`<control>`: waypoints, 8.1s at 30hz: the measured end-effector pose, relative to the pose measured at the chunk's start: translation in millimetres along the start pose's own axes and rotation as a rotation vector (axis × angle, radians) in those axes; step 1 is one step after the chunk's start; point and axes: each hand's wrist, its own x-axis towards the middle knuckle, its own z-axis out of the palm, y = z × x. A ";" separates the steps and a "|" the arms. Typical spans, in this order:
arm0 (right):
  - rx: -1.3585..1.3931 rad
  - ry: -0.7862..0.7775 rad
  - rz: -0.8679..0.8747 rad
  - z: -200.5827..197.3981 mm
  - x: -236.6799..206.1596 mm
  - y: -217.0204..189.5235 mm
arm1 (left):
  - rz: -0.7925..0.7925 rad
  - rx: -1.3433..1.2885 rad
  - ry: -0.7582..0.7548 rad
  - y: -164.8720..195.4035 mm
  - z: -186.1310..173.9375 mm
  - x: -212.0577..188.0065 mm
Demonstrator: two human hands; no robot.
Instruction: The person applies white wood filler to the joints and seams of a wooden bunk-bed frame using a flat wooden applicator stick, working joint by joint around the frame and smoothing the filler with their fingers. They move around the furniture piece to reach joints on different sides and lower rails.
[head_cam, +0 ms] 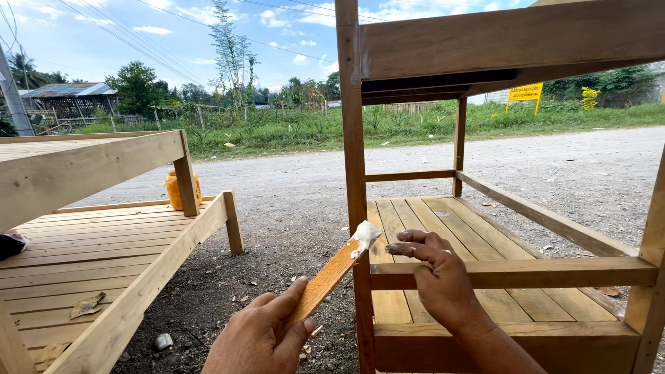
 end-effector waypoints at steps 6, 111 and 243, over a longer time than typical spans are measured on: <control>-0.455 -0.287 0.288 18.5 14.3 -19.0 | 0.024 0.018 -0.009 1.5 -0.1 -0.9; -0.818 -0.177 -0.325 24.0 -56.5 16.9 | 0.050 -0.056 0.038 -14.6 35.7 7.1; -0.678 -0.474 0.303 49.1 -80.7 84.4 | 0.107 -0.052 -0.039 13.8 36.8 3.4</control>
